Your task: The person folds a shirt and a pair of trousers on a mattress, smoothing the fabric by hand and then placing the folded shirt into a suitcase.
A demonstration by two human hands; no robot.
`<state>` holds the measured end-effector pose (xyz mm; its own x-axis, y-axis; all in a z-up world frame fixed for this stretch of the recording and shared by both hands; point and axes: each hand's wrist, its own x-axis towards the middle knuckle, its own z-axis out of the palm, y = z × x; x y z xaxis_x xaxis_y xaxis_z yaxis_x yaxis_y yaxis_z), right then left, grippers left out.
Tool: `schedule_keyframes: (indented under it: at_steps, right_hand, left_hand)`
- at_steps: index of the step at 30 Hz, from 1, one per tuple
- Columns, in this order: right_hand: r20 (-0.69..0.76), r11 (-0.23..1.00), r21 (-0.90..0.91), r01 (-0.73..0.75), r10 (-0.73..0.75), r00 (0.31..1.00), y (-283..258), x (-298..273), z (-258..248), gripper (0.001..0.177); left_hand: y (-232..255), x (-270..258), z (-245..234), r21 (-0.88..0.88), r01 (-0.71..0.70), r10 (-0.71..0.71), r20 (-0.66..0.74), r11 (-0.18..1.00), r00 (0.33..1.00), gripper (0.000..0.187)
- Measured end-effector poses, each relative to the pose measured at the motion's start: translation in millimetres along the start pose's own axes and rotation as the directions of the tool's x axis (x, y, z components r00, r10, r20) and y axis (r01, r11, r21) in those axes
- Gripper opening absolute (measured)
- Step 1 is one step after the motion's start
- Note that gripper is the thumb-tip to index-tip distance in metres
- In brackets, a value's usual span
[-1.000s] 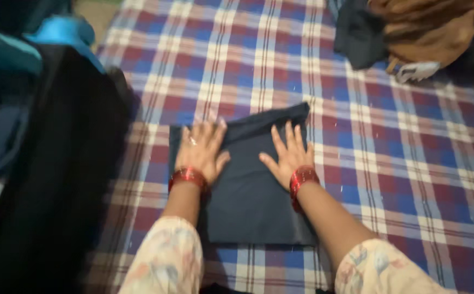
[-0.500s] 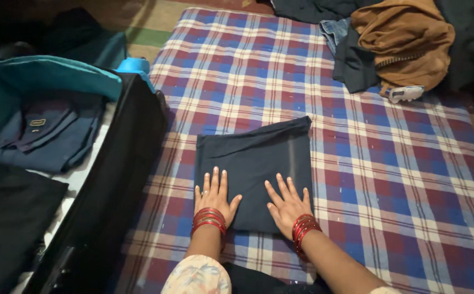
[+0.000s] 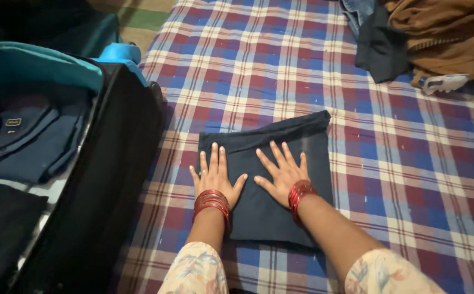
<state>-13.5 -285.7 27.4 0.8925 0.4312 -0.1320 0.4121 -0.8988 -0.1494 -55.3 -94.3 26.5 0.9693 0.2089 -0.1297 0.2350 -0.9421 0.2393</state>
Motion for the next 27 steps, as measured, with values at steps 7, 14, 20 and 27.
schedule_keyframes:
  at_steps: [7, 14, 20, 27]
  right_hand:
    - [-0.035, 1.000, -0.009, 0.013, -0.013, 0.999, -1, 24, -3, 0.083]
    - [-0.151, 0.956, 0.037, -0.292, 0.295, 0.944, -15, 33, -6, 0.093]
    - [-0.163, 0.855, 0.113, -0.506, 0.518, 0.840, -13, -14, 0, 0.087]
    - [0.001, 0.839, 0.016, -0.544, 0.544, 0.839, -7, -98, 8, 0.085]
  left_hand:
    - [-5, 28, -4, -0.023, -0.037, 0.036, -0.075, 0.999, 0.997, 0.104]
    - [-6, 29, 9, 0.097, -0.145, 0.167, -0.296, 0.985, 0.941, 0.083]
    - [7, -24, -12, 0.097, -0.394, 0.390, 0.058, 0.914, 0.919, 0.076]
    - [81, -72, -11, 0.049, -0.107, 0.094, 0.211, 0.993, 0.973, 0.086]
